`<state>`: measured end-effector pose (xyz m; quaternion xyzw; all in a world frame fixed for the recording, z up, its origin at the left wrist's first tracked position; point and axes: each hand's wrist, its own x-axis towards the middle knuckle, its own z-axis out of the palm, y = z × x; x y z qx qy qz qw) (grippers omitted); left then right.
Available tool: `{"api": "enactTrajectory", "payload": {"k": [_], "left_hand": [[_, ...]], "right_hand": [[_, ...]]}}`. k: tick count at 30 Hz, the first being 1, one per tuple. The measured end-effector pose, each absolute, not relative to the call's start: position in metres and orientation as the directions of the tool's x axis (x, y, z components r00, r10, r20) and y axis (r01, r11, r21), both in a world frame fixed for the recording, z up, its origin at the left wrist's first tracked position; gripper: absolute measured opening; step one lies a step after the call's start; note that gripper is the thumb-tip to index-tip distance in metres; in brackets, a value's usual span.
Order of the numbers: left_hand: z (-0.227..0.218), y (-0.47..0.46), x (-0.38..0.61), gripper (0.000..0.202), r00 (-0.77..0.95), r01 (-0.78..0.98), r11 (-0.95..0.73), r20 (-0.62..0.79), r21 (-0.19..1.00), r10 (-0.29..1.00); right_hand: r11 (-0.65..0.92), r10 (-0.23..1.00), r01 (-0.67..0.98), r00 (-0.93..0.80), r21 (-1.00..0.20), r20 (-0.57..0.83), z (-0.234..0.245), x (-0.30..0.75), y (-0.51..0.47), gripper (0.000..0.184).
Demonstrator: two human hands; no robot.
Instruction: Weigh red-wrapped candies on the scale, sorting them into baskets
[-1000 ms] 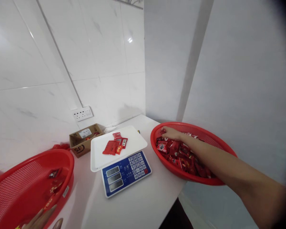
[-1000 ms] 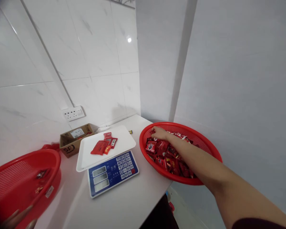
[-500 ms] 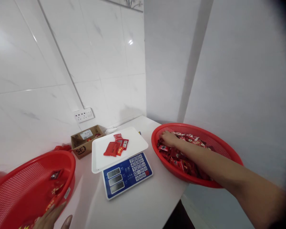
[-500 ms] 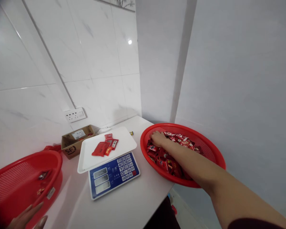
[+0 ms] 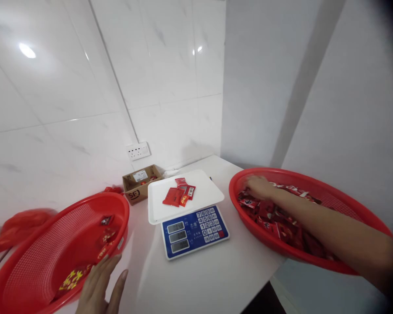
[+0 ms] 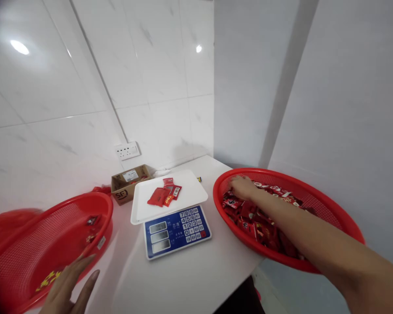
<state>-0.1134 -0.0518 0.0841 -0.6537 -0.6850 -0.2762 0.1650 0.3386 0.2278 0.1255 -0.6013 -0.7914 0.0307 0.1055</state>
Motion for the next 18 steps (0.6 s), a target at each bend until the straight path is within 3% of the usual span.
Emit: {"api": "enactTrajectory", "payload": {"k": [4, 5, 7, 9, 11, 15, 18], "left_hand": [[0.087, -0.053, -0.107, 0.038, -0.121, 0.982, 0.011, 0.576, 0.191, 0.809], [0.087, -0.054, -0.105, 0.038, -0.126, 0.980, 0.013, 0.577, 0.196, 0.807], [0.088, -0.054, -0.102, 0.039, -0.147, 0.977, 0.027, 0.575, 0.213, 0.805], [0.088, -0.055, -0.099, 0.039, -0.164, 0.973, 0.036, 0.569, 0.230, 0.806], [0.088, -0.055, -0.097, 0.039, -0.175, 0.969, 0.040, 0.564, 0.243, 0.807], [0.090, -0.058, -0.096, 0.039, -0.182, 0.968, 0.044, 0.567, 0.248, 0.803], [0.092, -0.063, -0.100, 0.038, -0.195, 0.968, 0.059, 0.581, 0.246, 0.790]], "right_hand": [[0.223, 0.947, 0.971, -0.194, -0.088, 0.256, 0.154, 0.341, 0.235, 0.019], [0.189, 0.940, 0.977, -0.150, -0.103, 0.305, 0.162, 0.339, 0.237, 0.021], [0.156, 0.941, 0.956, -0.067, -0.249, 0.330, 0.175, 0.330, 0.238, 0.024], [0.168, 0.969, 0.883, -0.065, -0.439, 0.239, 0.182, 0.310, 0.236, 0.028], [0.205, 0.978, 0.813, -0.160, -0.544, 0.130, 0.180, 0.284, 0.232, 0.029], [0.298, 0.935, 0.758, -0.354, -0.580, 0.018, 0.161, 0.229, 0.222, 0.024], [0.363, 0.901, 0.725, -0.434, -0.585, 0.021, 0.152, 0.204, 0.222, 0.024]]}}
